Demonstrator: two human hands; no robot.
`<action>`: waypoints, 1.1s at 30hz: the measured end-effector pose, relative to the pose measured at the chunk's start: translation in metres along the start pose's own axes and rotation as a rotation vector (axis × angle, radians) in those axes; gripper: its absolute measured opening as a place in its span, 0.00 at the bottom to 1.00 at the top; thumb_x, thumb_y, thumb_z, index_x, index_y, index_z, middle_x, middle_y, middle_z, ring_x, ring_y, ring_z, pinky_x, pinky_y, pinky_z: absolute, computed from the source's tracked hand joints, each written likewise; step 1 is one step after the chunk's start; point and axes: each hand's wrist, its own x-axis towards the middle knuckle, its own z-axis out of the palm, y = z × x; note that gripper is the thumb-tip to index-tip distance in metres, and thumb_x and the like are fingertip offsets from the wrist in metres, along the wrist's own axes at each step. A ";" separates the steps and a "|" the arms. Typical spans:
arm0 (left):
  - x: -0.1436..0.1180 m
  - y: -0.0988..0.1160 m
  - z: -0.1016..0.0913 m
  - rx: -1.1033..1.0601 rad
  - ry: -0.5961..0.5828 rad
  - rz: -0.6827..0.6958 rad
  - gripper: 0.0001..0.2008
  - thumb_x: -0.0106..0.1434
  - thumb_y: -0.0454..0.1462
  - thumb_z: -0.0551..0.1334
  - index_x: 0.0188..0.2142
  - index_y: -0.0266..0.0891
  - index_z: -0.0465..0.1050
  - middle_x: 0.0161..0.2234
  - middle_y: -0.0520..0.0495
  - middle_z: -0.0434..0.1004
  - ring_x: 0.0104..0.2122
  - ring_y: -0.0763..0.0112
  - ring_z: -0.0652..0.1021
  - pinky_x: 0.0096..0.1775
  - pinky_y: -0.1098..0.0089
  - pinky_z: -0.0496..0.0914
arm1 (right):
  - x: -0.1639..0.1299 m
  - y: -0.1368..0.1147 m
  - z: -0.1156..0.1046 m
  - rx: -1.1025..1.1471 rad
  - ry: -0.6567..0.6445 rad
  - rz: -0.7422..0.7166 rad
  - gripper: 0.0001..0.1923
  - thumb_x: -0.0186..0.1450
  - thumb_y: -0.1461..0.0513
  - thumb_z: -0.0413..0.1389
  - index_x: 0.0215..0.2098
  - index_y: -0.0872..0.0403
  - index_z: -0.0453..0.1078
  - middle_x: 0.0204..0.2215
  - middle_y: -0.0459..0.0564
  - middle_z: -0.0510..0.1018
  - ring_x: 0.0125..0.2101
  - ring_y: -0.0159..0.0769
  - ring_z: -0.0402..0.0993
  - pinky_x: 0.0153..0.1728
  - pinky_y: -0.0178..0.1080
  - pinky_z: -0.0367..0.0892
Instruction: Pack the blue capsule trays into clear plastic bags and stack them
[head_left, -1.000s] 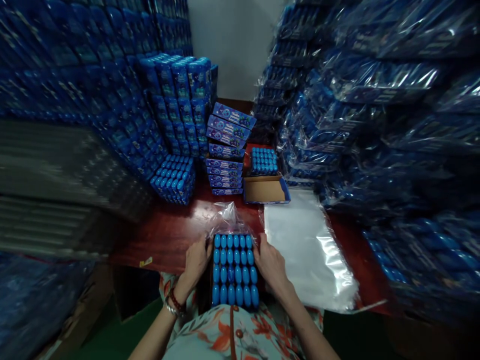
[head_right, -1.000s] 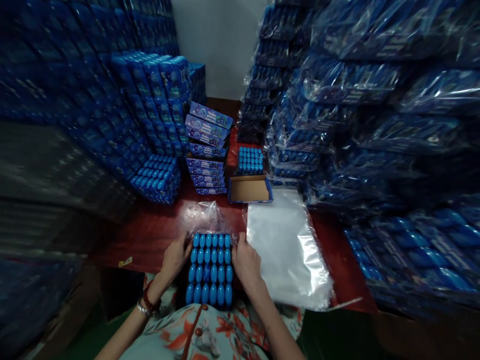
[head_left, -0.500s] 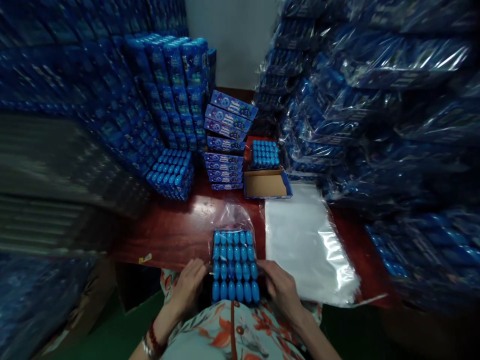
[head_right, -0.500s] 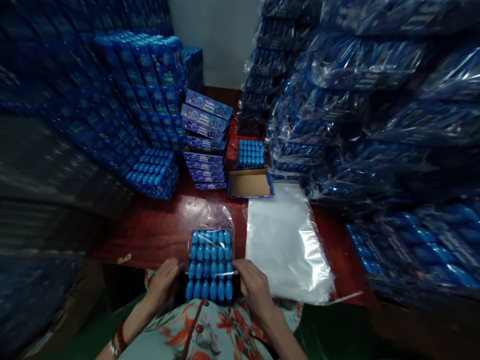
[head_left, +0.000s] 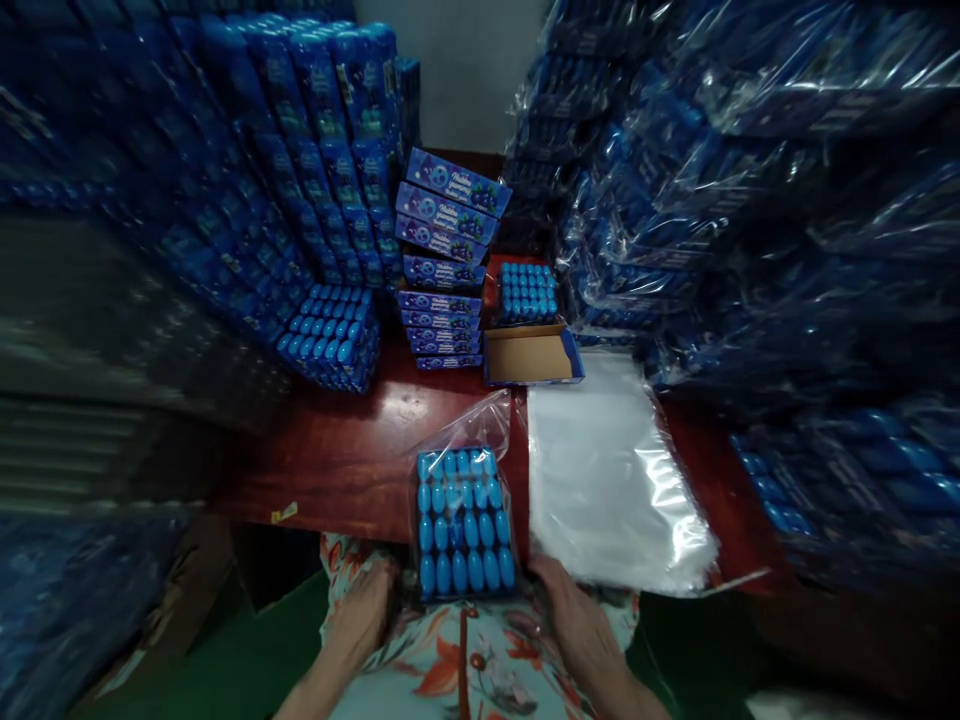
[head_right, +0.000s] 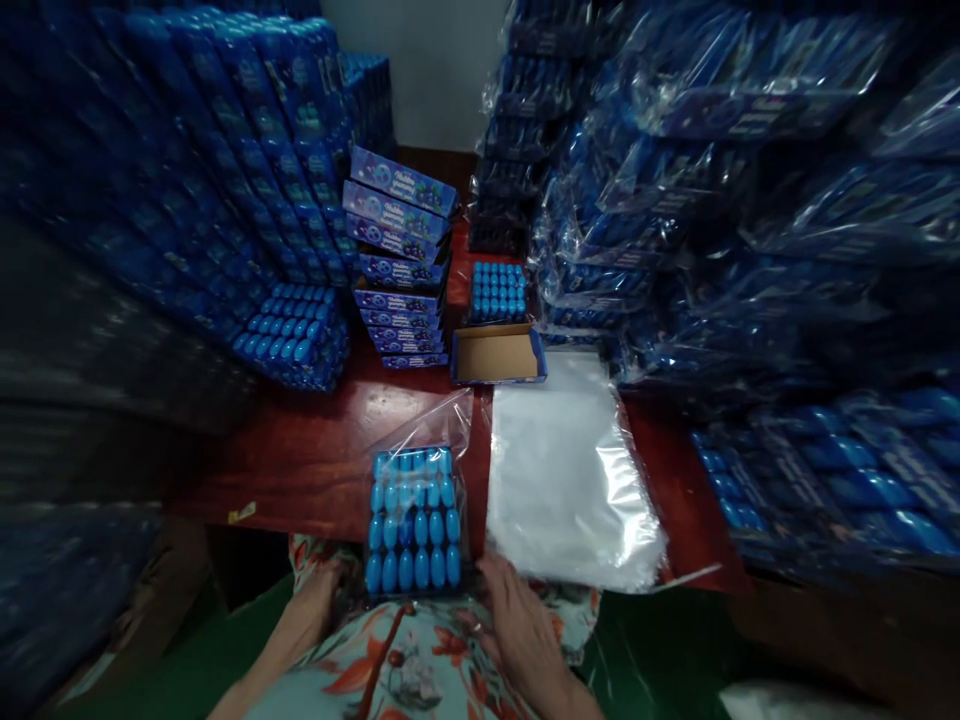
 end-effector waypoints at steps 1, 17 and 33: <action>0.008 0.004 -0.006 0.057 -0.025 -0.002 0.16 0.58 0.38 0.56 0.46 0.41 0.72 0.43 0.39 0.78 0.43 0.57 0.77 0.44 0.60 0.71 | 0.009 -0.001 -0.001 -0.056 -0.003 -0.010 0.19 0.66 0.53 0.48 0.50 0.55 0.65 0.43 0.60 0.76 0.41 0.46 0.76 0.36 0.44 0.74; 0.127 0.049 -0.212 0.211 0.341 0.103 0.12 0.64 0.39 0.53 0.37 0.40 0.75 0.34 0.40 0.78 0.38 0.55 0.75 0.41 0.59 0.64 | 0.192 -0.016 -0.112 -0.097 0.203 -0.092 0.15 0.67 0.61 0.46 0.31 0.51 0.73 0.27 0.48 0.76 0.30 0.32 0.71 0.30 0.32 0.59; 0.236 0.061 -0.234 -1.604 0.580 0.121 0.19 0.54 0.49 0.64 0.31 0.32 0.75 0.29 0.42 0.81 0.33 0.63 0.81 0.46 0.60 0.70 | 0.343 -0.012 -0.114 0.814 0.698 0.234 0.13 0.58 0.52 0.54 0.30 0.54 0.64 0.18 0.43 0.71 0.21 0.34 0.70 0.28 0.38 0.67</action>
